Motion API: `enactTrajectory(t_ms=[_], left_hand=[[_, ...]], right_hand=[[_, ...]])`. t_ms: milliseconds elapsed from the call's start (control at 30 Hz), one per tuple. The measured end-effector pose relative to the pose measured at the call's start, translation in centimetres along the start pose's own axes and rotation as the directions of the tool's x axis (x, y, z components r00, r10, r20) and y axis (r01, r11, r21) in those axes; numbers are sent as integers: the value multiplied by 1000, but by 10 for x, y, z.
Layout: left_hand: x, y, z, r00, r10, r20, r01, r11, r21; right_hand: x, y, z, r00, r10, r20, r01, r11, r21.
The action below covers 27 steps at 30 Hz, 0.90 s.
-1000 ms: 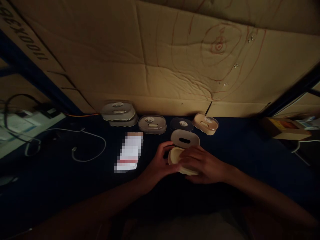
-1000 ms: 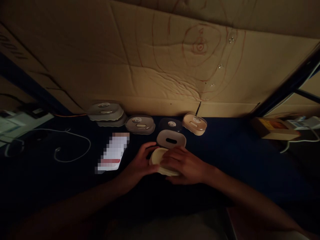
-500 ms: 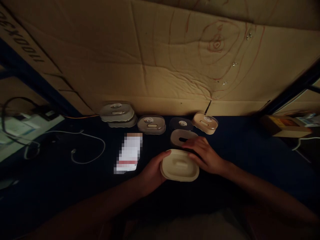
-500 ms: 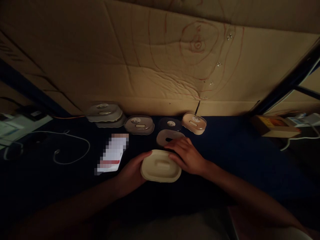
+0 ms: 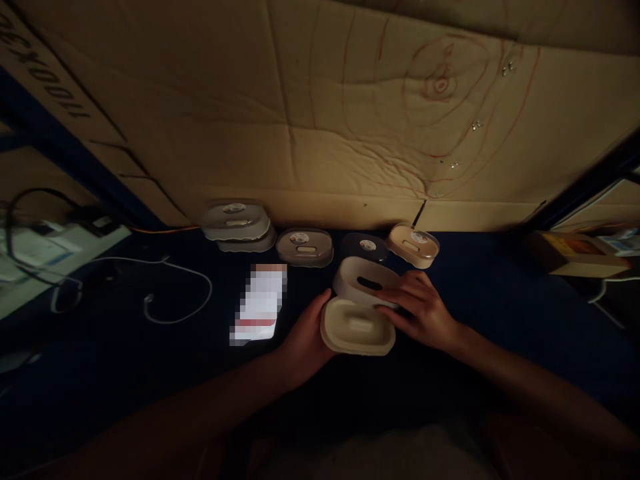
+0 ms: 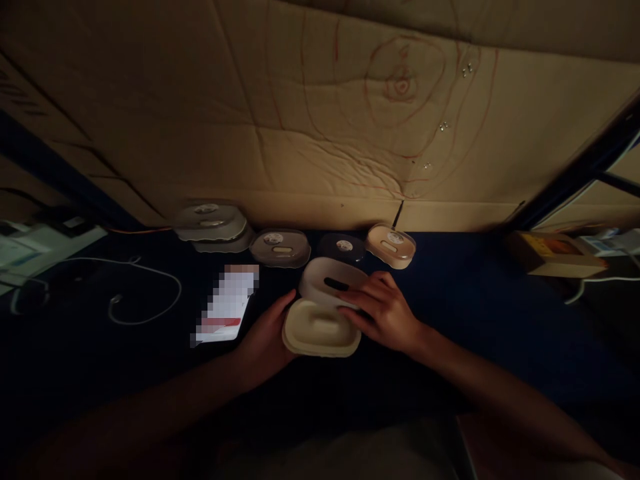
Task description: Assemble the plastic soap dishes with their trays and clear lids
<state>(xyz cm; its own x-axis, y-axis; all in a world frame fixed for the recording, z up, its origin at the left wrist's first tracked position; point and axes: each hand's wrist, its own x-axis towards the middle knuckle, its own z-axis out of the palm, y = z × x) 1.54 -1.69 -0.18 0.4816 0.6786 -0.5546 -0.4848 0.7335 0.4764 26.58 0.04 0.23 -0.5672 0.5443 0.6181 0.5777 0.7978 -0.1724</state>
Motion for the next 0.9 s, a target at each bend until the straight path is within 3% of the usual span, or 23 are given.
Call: enactTrajectory(t_ms=[167, 333, 567, 900], left_hand=[[0, 7, 0, 998, 52, 43, -49, 996, -72], [-1, 8, 2, 993, 93, 77, -85, 992, -97], [4, 4, -4, 987, 156, 33, -154, 985, -72], [-1, 3, 1, 975, 210, -65, -216, 972, -94]], right_hand=[[0, -17, -2, 986, -167, 12, 167, 985, 40], [1, -19, 1, 980, -192, 48, 189, 980, 64], [2, -19, -1, 955, -293, 39, 294, 956, -13], [2, -16, 1, 946, -318, 62, 319, 948, 7]])
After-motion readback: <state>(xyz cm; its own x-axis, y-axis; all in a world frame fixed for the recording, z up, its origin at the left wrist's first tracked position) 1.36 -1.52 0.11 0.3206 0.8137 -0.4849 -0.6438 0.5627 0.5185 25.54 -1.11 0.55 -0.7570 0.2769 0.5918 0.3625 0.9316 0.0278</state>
